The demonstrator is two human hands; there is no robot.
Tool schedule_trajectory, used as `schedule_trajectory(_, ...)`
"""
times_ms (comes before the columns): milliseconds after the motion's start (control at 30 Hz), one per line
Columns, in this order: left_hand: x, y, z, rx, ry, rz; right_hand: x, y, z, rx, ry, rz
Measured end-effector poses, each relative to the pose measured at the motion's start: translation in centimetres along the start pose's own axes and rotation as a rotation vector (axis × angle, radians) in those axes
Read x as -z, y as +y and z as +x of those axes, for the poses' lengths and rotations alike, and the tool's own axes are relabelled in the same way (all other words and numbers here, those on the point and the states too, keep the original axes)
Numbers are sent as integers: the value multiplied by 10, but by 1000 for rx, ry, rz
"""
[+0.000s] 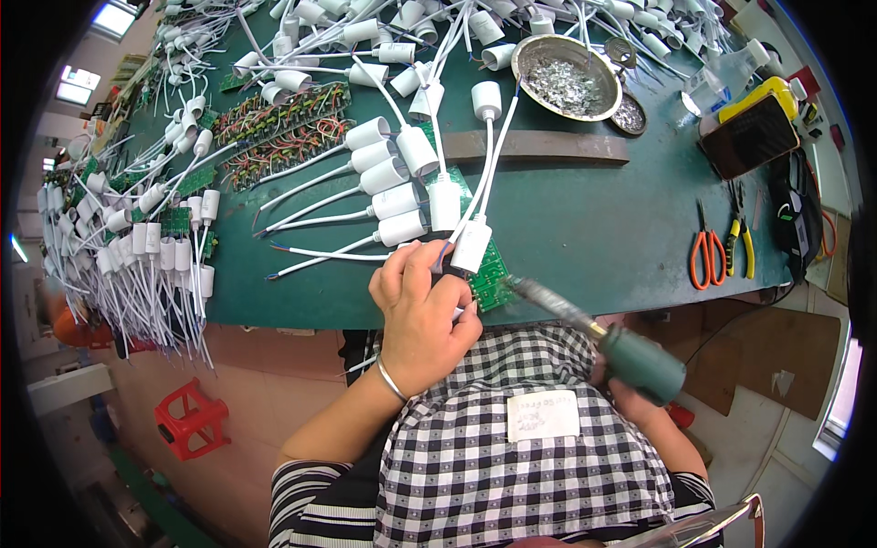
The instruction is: The person solders wires and light bulb sockets onto green circuit boards using a soldering iron and solder.
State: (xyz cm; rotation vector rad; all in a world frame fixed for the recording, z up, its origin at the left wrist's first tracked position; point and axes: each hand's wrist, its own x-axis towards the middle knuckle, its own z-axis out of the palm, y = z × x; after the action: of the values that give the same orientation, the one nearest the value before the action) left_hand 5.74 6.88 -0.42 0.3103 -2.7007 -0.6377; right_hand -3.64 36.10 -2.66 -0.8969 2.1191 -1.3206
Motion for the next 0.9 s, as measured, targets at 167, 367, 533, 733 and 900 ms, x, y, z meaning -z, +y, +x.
schedule_trajectory(167,0,-1,-1,-2,5,10,-4,-10,9,-172,147,500)
schedule_trajectory(367,1,-1,0,-6,16,20,-15,-27,96,101,251,1178)
schedule_trajectory(533,2,-1,1,-26,20,8,-27,-40,175,139,271,1224)
schedule_trajectory(733,38,-25,-10,-76,-64,48,-23,-46,191,139,354,1242)
schedule_trajectory(900,99,-57,-25,-128,-272,112,-28,-46,187,142,405,1265)
